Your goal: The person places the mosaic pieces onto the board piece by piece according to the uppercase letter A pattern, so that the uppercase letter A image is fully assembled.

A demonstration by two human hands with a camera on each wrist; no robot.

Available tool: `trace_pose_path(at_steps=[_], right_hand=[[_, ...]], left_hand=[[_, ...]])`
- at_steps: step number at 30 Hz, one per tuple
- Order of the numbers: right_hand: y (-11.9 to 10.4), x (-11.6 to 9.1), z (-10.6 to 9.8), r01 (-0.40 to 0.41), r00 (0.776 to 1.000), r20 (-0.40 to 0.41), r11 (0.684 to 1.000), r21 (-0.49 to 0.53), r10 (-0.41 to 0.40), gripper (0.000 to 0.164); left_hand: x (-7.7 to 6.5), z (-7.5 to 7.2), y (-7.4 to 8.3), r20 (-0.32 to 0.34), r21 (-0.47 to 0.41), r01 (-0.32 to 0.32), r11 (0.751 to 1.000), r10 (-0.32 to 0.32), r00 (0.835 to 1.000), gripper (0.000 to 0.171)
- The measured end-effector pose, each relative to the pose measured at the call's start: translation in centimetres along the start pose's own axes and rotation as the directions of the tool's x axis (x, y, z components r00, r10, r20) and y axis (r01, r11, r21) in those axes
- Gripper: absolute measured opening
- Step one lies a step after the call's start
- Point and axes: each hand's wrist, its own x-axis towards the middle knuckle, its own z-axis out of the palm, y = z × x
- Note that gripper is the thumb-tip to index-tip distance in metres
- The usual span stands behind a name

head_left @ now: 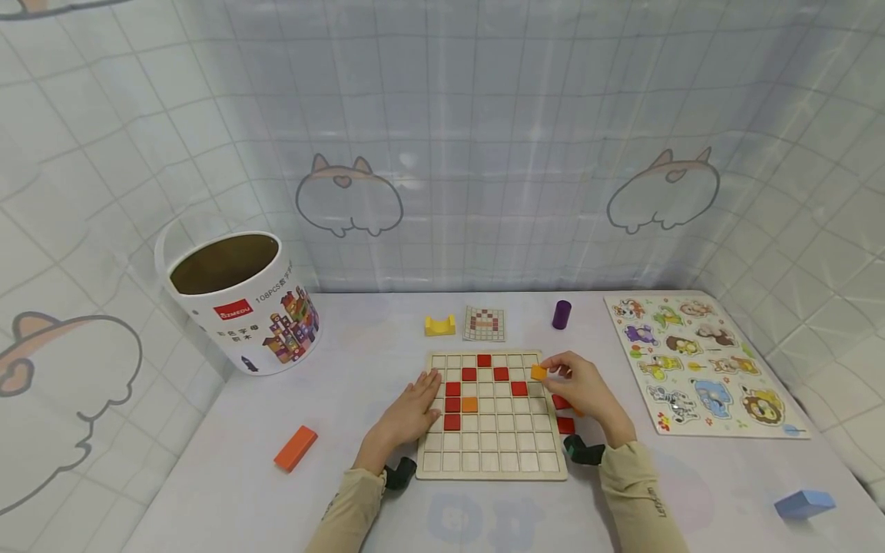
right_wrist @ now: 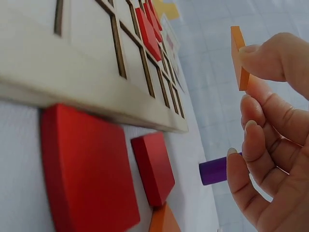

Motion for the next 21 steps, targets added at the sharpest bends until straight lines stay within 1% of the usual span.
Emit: trace_pose_path(at_steps=[6, 8, 13, 17, 21], right_hand=[[-0.4, 0.3, 0.5, 0.021, 1.000, -0.006, 1.000, 0.023, -0.020, 0.022], [-0.5, 0.5, 0.7, 0.021, 1.000, 0.003, 0.999, 0.035, -0.021, 0.022], [-1.0, 0.7, 1.4, 0.036, 0.999, 0.035, 0.997, 0.062, -0.038, 0.022], [-1.5, 0.8, 2.6, 0.067, 0.995, 0.062, 0.994, 0.091, -0.073, 0.020], [-2.0, 0.8, 3.9, 0.114, 0.986, 0.108, 0.988, 0.105, -0.125, 0.020]], left_hand=[[0.1, 0.1, -0.1, 0.000, 0.000, 0.010, 1.000, -0.010, 1.000, 0.061], [0.1, 0.1, -0.1, 0.000, 0.000, 0.015, 1.000, -0.015, 1.000, 0.061], [0.0, 0.0, -0.1, -0.008, -0.002, -0.003, 1.000, 0.003, 1.000, 0.061], [-0.1, 0.0, 0.0, -0.009, -0.004, -0.015, 1.000, 0.015, 1.000, 0.061], [-0.1, 0.0, 0.0, -0.010, -0.003, -0.018, 1.000, 0.018, 1.000, 0.060]])
